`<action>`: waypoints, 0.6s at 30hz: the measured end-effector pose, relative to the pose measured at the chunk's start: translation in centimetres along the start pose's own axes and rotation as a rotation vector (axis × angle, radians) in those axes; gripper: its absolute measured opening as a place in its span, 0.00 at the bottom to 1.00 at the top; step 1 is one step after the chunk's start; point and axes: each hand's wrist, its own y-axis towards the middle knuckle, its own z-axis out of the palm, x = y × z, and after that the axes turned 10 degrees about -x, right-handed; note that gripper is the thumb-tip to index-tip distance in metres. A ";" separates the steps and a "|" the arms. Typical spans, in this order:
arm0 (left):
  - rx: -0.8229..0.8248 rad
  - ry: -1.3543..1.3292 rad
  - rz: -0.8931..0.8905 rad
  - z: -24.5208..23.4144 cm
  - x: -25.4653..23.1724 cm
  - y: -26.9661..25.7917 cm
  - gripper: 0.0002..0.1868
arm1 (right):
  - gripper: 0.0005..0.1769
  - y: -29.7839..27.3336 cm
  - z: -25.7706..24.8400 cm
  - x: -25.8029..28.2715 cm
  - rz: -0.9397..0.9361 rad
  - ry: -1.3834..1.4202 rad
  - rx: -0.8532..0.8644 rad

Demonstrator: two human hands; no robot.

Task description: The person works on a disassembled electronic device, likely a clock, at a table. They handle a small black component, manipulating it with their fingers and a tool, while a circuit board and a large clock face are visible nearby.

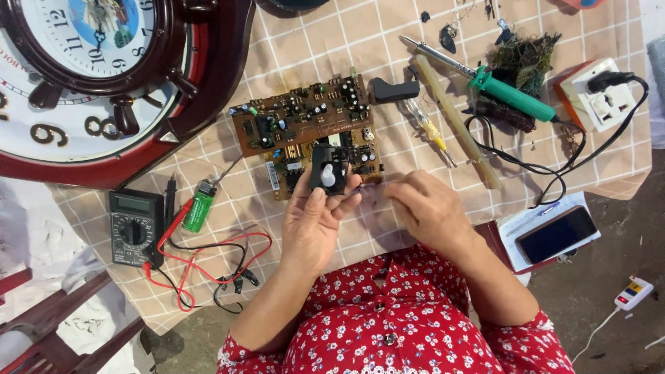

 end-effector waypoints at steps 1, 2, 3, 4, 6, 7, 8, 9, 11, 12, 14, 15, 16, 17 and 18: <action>0.001 -0.001 -0.001 -0.1 0.0 0.0 0.19 | 0.06 -0.1 0.1 -0.1 0.000 -0.001 0.000; 0.001 0.002 0.005 -0.2 -0.1 0.0 0.20 | 0.06 -0.2 0.2 -0.1 -0.008 -0.069 -0.004; -0.001 0.003 0.014 -0.4 -0.1 -0.1 0.20 | 0.06 -0.2 0.2 -0.2 -0.019 -0.134 -0.008; -0.001 0.001 0.015 -0.5 -0.1 0.0 0.20 | 0.06 0.5 -0.1 -0.2 -0.020 -0.134 -0.006; 0.005 0.004 0.017 -0.7 -0.1 0.0 0.20 | 0.06 1.7 -0.7 -0.1 -0.022 -0.255 -0.019; 0.007 0.003 0.016 -0.6 0.0 0.0 0.20 | 0.06 2.0 -0.6 -0.1 -0.022 -0.258 -0.019; 0.004 -0.006 0.011 -0.6 0.1 -0.1 0.20 | 0.06 2.2 -0.5 0.0 -0.021 -0.257 -0.005; 0.001 -0.014 0.008 -0.5 0.1 -0.2 0.20 | 0.06 2.6 -0.3 0.1 -0.022 -0.255 0.008; 0.010 0.001 0.011 -0.5 0.1 -0.2 0.20 | 0.08 2.8 0.0 0.3 -0.027 -0.275 -0.003; 0.017 0.016 0.013 -0.5 0.0 -0.2 0.20 | 0.09 2.9 0.3 0.4 -0.030 -0.294 -0.013; 0.020 0.023 0.019 -0.6 -0.1 -0.3 0.20 | 0.09 3.1 0.4 0.2 -0.039 -0.301 -0.007; 0.026 0.030 0.020 -0.6 -0.1 -0.3 0.20 | 0.08 3.1 0.5 0.0 -0.044 -0.313 -0.002; 0.026 0.029 0.020 -0.6 -0.1 -0.3 0.20 | 0.08 3.1 0.6 0.0 -0.045 -0.313 -0.001; 0.028 0.034 0.019 -0.6 -0.1 -0.3 0.20 | 0.08 3.0 0.6 0.0 -0.047 -0.325 -0.005; 0.030 0.040 0.018 -0.6 -0.1 -0.3 0.20 | 0.07 3.0 0.6 0.0 -0.049 -0.336 -0.009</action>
